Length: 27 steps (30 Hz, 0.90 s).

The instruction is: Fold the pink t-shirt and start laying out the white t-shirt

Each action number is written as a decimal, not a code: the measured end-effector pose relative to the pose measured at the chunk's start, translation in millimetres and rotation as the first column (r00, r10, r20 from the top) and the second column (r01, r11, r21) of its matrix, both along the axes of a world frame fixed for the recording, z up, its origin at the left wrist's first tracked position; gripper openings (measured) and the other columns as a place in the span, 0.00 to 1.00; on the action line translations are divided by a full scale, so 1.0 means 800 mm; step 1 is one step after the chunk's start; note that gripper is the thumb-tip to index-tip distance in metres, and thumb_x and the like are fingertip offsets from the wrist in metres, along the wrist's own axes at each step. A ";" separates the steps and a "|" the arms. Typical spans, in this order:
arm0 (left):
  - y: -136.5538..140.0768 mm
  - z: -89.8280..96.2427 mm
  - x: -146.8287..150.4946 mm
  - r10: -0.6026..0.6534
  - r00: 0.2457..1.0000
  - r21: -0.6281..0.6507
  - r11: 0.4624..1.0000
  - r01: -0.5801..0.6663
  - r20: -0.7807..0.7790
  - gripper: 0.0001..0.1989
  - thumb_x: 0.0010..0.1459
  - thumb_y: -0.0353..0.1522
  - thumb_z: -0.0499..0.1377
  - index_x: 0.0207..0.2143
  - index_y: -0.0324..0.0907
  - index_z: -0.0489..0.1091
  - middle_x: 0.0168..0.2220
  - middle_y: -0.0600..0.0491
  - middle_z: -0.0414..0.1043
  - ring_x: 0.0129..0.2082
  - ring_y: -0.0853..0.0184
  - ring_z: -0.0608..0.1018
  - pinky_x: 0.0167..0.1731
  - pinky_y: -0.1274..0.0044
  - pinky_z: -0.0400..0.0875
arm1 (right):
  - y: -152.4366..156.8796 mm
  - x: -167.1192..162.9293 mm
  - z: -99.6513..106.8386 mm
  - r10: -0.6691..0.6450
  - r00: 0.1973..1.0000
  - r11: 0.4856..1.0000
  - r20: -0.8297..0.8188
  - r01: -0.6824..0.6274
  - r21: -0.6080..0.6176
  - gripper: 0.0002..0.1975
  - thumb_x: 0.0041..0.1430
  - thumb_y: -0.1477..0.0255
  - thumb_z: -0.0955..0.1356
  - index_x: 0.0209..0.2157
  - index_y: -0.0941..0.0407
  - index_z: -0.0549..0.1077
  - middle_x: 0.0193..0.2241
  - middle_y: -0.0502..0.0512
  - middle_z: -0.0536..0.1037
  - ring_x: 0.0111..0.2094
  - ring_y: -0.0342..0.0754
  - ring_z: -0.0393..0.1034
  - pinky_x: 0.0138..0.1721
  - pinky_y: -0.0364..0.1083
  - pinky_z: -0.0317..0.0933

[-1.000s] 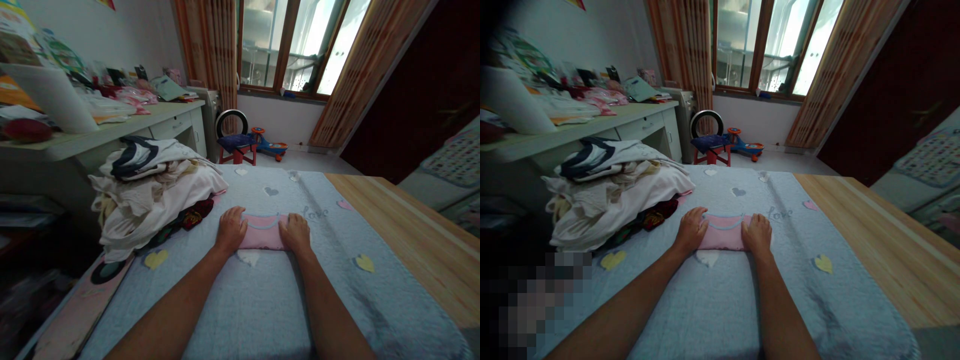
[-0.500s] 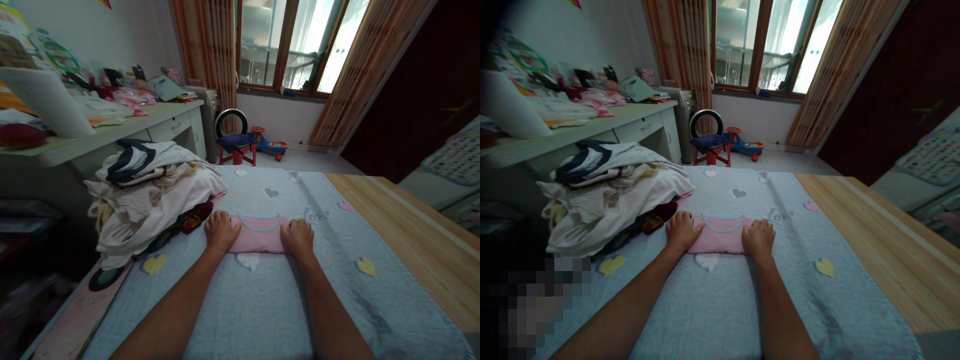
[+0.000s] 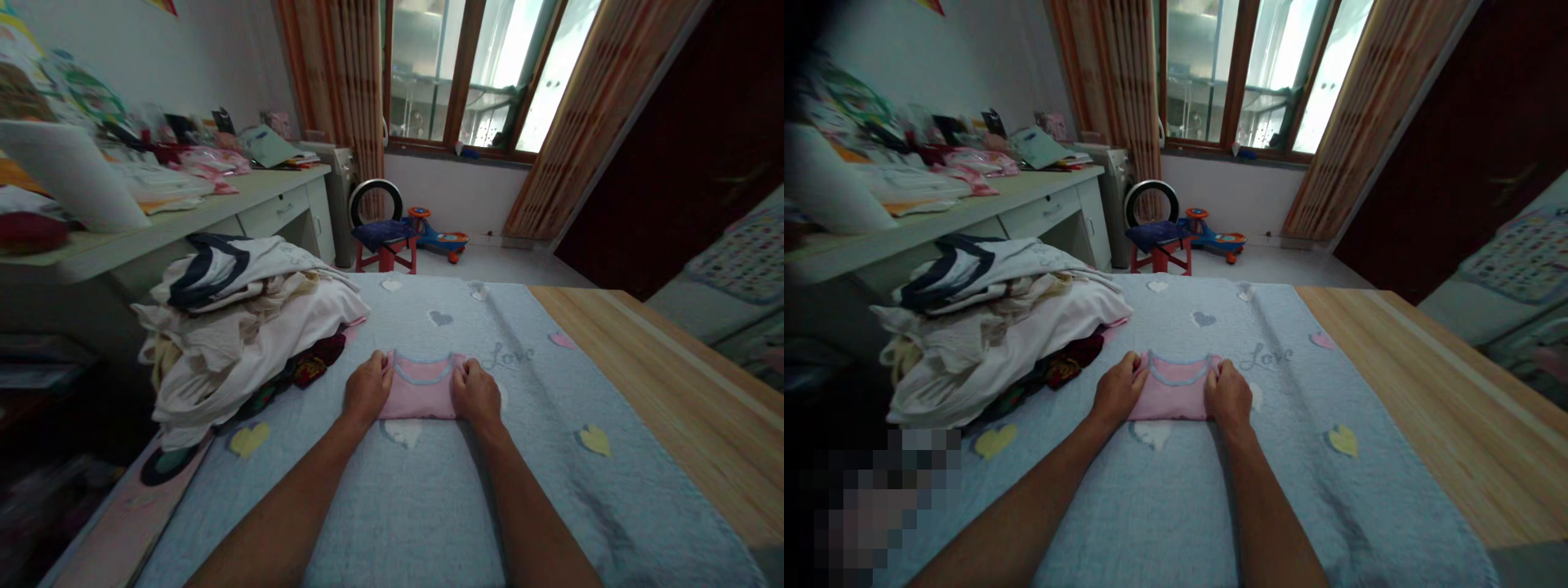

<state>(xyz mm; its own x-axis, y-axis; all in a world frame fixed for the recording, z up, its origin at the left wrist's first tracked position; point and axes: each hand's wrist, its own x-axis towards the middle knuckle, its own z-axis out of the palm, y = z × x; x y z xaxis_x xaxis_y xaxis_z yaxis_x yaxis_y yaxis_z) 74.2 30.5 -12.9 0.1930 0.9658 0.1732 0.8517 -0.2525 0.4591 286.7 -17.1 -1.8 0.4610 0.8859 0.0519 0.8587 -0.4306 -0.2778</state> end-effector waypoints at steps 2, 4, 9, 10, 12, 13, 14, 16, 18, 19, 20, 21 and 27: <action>-0.005 0.006 0.003 0.034 0.999 -0.062 0.998 -0.031 0.039 0.06 0.67 0.35 0.52 0.45 0.44 0.61 0.37 0.51 0.76 0.36 0.61 0.79 0.34 0.75 0.67 | 0.000 0.000 0.002 -0.017 1.000 1.000 -0.017 0.017 -0.007 0.09 0.68 0.66 0.60 0.41 0.55 0.68 0.34 0.58 0.78 0.35 0.50 0.73 0.32 0.44 0.52; -0.008 0.011 0.004 0.056 0.996 -0.101 0.994 -0.048 0.074 0.12 0.67 0.33 0.51 0.51 0.42 0.57 0.39 0.49 0.76 0.37 0.60 0.80 0.35 0.75 0.67 | 0.001 0.001 0.004 -0.026 0.999 1.000 -0.039 0.026 -0.018 0.10 0.67 0.66 0.60 0.45 0.55 0.67 0.34 0.58 0.78 0.36 0.51 0.74 0.32 0.44 0.52; -0.003 0.018 -0.007 -0.065 0.978 -0.181 0.978 0.102 0.198 0.23 0.61 0.28 0.51 0.58 0.39 0.56 0.45 0.44 0.75 0.45 0.58 0.79 0.45 0.72 0.69 | 0.003 0.012 0.007 -0.015 0.983 0.999 -0.183 0.007 -0.045 0.23 0.63 0.67 0.63 0.57 0.59 0.56 0.36 0.59 0.78 0.38 0.53 0.74 0.33 0.44 0.54; -0.002 0.018 -0.011 -0.136 0.964 -0.176 0.968 0.178 0.228 0.21 0.59 0.28 0.51 0.56 0.39 0.61 0.48 0.44 0.74 0.48 0.59 0.77 0.49 0.71 0.67 | 0.003 0.015 0.008 0.003 0.976 0.999 -0.219 -0.014 -0.047 0.25 0.62 0.69 0.63 0.58 0.60 0.54 0.35 0.59 0.78 0.38 0.52 0.74 0.34 0.44 0.55; 0.001 0.019 -0.016 -0.229 0.937 -0.193 0.939 0.283 0.263 0.18 0.57 0.29 0.51 0.49 0.39 0.69 0.48 0.44 0.73 0.51 0.59 0.75 0.53 0.71 0.65 | 0.002 0.018 0.010 0.054 0.960 0.996 -0.273 -0.072 -0.054 0.27 0.59 0.73 0.63 0.59 0.61 0.53 0.35 0.59 0.78 0.36 0.52 0.74 0.34 0.44 0.55; 0.002 0.019 -0.017 -0.247 0.927 -0.211 0.927 0.311 0.281 0.18 0.56 0.29 0.51 0.47 0.39 0.72 0.47 0.44 0.73 0.51 0.58 0.75 0.54 0.70 0.65 | 0.002 0.019 0.012 0.080 0.955 0.993 -0.284 -0.101 -0.059 0.28 0.58 0.75 0.62 0.59 0.62 0.53 0.35 0.60 0.78 0.36 0.52 0.74 0.34 0.44 0.56; 0.001 0.019 -0.017 -0.245 0.921 -0.232 0.918 0.321 0.302 0.18 0.55 0.30 0.51 0.46 0.39 0.73 0.46 0.44 0.74 0.50 0.58 0.75 0.54 0.69 0.65 | 0.001 0.019 0.013 0.106 0.952 0.989 -0.286 -0.130 -0.065 0.27 0.57 0.76 0.62 0.59 0.62 0.54 0.36 0.62 0.78 0.36 0.53 0.74 0.34 0.45 0.56; 0.000 0.019 -0.016 -0.209 0.910 -0.263 0.913 0.313 0.358 0.21 0.52 0.30 0.52 0.46 0.37 0.75 0.46 0.43 0.74 0.50 0.57 0.75 0.54 0.68 0.65 | 0.001 0.017 0.016 0.155 0.950 0.980 -0.270 -0.183 -0.082 0.26 0.56 0.78 0.62 0.57 0.63 0.56 0.39 0.66 0.78 0.37 0.53 0.74 0.35 0.46 0.57; -0.002 0.020 -0.012 -0.158 0.892 -0.282 0.913 0.295 0.423 0.22 0.49 0.30 0.53 0.46 0.37 0.75 0.48 0.43 0.74 0.50 0.56 0.75 0.55 0.67 0.66 | 0.001 0.016 0.019 0.188 0.948 0.971 -0.257 -0.220 -0.099 0.25 0.56 0.79 0.61 0.56 0.62 0.58 0.40 0.67 0.78 0.37 0.54 0.74 0.36 0.46 0.57; -0.003 0.022 -0.010 -0.134 0.880 -0.291 0.912 0.290 0.456 0.23 0.48 0.30 0.53 0.46 0.37 0.75 0.48 0.43 0.74 0.50 0.56 0.75 0.54 0.67 0.66 | 0.001 0.016 0.021 0.200 0.945 0.967 -0.257 -0.232 -0.103 0.24 0.56 0.79 0.61 0.56 0.62 0.58 0.39 0.66 0.78 0.38 0.53 0.74 0.36 0.46 0.57; -0.004 0.025 -0.008 -0.116 0.865 -0.297 0.910 0.290 0.489 0.23 0.47 0.30 0.53 0.46 0.37 0.76 0.49 0.44 0.75 0.50 0.55 0.75 0.54 0.67 0.66 | 0.000 0.018 0.023 0.210 0.942 0.965 -0.261 -0.243 -0.101 0.24 0.56 0.79 0.61 0.55 0.61 0.58 0.39 0.65 0.78 0.38 0.53 0.74 0.36 0.46 0.58; -0.004 0.028 -0.004 -0.106 0.850 -0.300 0.907 0.296 0.517 0.24 0.46 0.31 0.53 0.46 0.37 0.76 0.49 0.44 0.75 0.51 0.55 0.75 0.54 0.66 0.67 | -0.001 0.022 0.025 0.220 0.939 0.964 -0.265 -0.251 -0.087 0.24 0.56 0.79 0.61 0.55 0.61 0.58 0.40 0.64 0.78 0.39 0.53 0.74 0.37 0.45 0.58; -0.008 0.056 0.039 -0.202 0.806 -0.192 0.913 0.361 0.557 0.24 0.49 0.32 0.54 0.49 0.38 0.74 0.52 0.45 0.72 0.54 0.56 0.73 0.59 0.67 0.62 | -0.012 0.083 0.038 0.312 0.902 0.949 -0.299 -0.282 0.141 0.24 0.55 0.76 0.62 0.55 0.58 0.59 0.44 0.61 0.76 0.40 0.49 0.72 0.41 0.44 0.61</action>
<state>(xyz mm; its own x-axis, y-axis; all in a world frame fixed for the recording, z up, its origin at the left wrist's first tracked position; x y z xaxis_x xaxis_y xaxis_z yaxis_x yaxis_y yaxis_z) 105.2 24.0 32.2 0.4231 0.9039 0.0624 0.3793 -0.2393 0.8938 352.9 -26.8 29.0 0.1829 0.9825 0.0360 0.8046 -0.1285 -0.5797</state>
